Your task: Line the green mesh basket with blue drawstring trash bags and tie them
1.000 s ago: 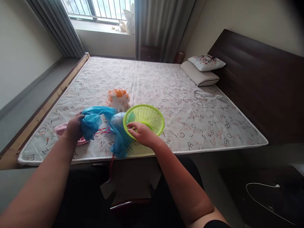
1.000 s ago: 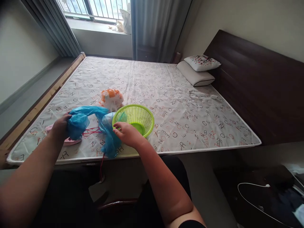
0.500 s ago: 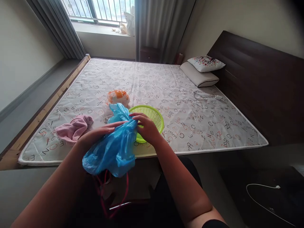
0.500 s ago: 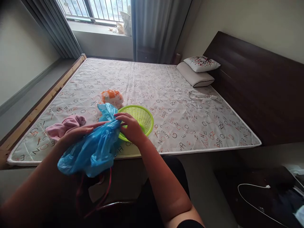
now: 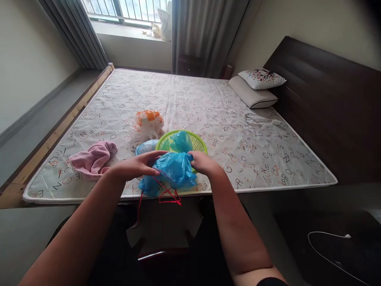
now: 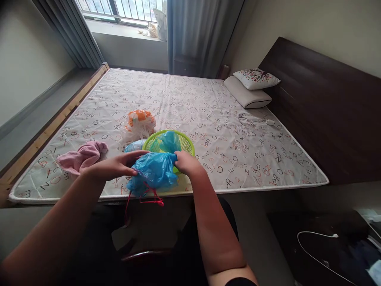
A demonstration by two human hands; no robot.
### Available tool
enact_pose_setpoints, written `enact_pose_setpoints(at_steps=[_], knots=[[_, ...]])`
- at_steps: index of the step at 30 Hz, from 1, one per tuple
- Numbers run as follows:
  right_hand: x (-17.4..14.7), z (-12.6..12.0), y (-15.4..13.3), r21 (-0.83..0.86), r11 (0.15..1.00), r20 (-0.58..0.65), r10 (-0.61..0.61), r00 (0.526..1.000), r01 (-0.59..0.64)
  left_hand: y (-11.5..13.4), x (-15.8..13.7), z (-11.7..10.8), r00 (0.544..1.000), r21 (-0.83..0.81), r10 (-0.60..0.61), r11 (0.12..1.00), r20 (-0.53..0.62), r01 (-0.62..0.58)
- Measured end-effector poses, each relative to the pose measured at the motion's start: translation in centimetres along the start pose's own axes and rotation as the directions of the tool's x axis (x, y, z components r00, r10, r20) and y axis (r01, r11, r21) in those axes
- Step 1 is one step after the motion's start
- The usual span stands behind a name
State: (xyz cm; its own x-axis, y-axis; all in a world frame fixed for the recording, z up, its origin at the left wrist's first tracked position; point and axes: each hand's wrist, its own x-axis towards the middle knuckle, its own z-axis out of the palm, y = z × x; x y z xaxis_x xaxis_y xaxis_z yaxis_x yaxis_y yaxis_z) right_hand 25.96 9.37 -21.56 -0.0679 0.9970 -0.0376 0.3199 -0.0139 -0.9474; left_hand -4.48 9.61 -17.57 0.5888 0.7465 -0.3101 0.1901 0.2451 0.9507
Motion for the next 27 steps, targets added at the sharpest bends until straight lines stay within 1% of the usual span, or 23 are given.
enact_pose_setpoints(at_steps=[1, 2, 3, 5, 7, 8, 10, 12, 13, 14, 16, 18, 19, 21, 22, 24, 27], knots=[[0.0, -0.2, 0.4, -0.014, 0.999, 0.038, 0.036, 0.999, -0.035, -0.3, 0.3, 0.2, 0.998, 0.027, -0.032, 0.999, -0.052, 0.033], [-0.1, -0.4, 0.4, -0.051, 0.998, 0.042, 0.046, 0.998, -0.044, -0.5, 0.6, 0.5, 0.991, 0.048, -0.056, 0.997, -0.118, 0.063], [-0.3, -0.7, 0.0, -0.092, 0.995, 0.020, 0.029, 0.999, -0.027, -0.6, 0.9, 0.9, 0.979, 0.064, -0.074, 0.994, -0.190, 0.088], [-0.8, -1.0, -1.6, -0.129, 0.990, -0.067, -0.058, 0.996, 0.049, -0.8, 1.6, 1.6, 0.946, 0.088, -0.089, 0.989, -0.313, 0.122], [-1.6, -0.8, -3.7, -0.131, 0.983, -0.102, -0.143, 0.985, 0.129, -0.8, 2.2, 2.3, 0.918, 0.126, -0.068, 0.984, -0.391, 0.127], [-1.9, -0.5, -4.7, -0.114, 0.981, -0.072, -0.165, 0.984, 0.156, -0.8, 2.4, 2.7, 0.907, 0.145, -0.047, 0.982, -0.419, 0.118], [-2.5, 0.4, -6.1, -0.085, 0.977, 0.052, -0.194, 0.980, 0.198, -0.7, 2.8, 3.4, 0.894, 0.173, 0.006, 0.982, -0.448, 0.080], [-2.7, 1.5, -6.4, -0.124, 0.963, 0.157, -0.217, 0.963, 0.237, -0.5, 3.0, 3.9, 0.897, 0.171, 0.046, 0.985, -0.441, 0.034], [-2.6, 1.8, -6.3, -0.167, 0.953, 0.174, -0.222, 0.959, 0.251, -0.4, 3.0, 4.1, 0.902, 0.160, 0.055, 0.987, -0.428, 0.016], [-2.4, 2.0, -6.0, -0.213, 0.943, 0.162, -0.223, 0.961, 0.255, -0.3, 2.9, 4.2, 0.907, 0.146, 0.057, 0.989, -0.418, 0.005], [-2.0, 1.7, -5.3, -0.279, 0.934, 0.077, -0.211, 0.974, 0.224, -0.1, 2.6, 4.1, 0.916, 0.122, 0.040, 0.992, -0.400, 0.009], [-1.7, 0.7, -4.9, -0.303, 0.939, -0.032, -0.178, 0.983, 0.161, 0.1, 2.2, 3.5, 0.935, 0.122, 0.003, 0.992, -0.355, 0.043], [-1.6, 0.1, -4.8, -0.304, 0.945, -0.085, -0.156, 0.984, 0.123, 0.1, 2.1, 3.0, 0.945, 0.150, -0.011, 0.987, -0.326, 0.064], [-1.5, -0.9, -4.8, -0.298, 0.954, -0.182, -0.103, 0.978, 0.045, 0.2, 1.8, 1.9, 0.957, 0.282, -0.012, 0.954, -0.291, 0.098], [-1.4, -1.3, -4.8, -0.292, 0.956, -0.225, -0.081, 0.971, 0.012, 0.2, 1.7, 1.3, 0.954, 0.376, 0.001, 0.919, -0.301, 0.118], [-1.3, -1.7, -4.6, -0.265, 0.964, -0.301, -0.048, 0.952, -0.035, 0.2, 1.5, 0.1, 0.935, 0.559, 0.038, 0.810, -0.354, 0.178], [-0.9, -1.6, -4.1, -0.153, 0.987, -0.383, -0.009, 0.924, -0.054, 0.2, 1.2, -1.1, 0.899, 0.716, 0.054, 0.626, -0.436, 0.310]])
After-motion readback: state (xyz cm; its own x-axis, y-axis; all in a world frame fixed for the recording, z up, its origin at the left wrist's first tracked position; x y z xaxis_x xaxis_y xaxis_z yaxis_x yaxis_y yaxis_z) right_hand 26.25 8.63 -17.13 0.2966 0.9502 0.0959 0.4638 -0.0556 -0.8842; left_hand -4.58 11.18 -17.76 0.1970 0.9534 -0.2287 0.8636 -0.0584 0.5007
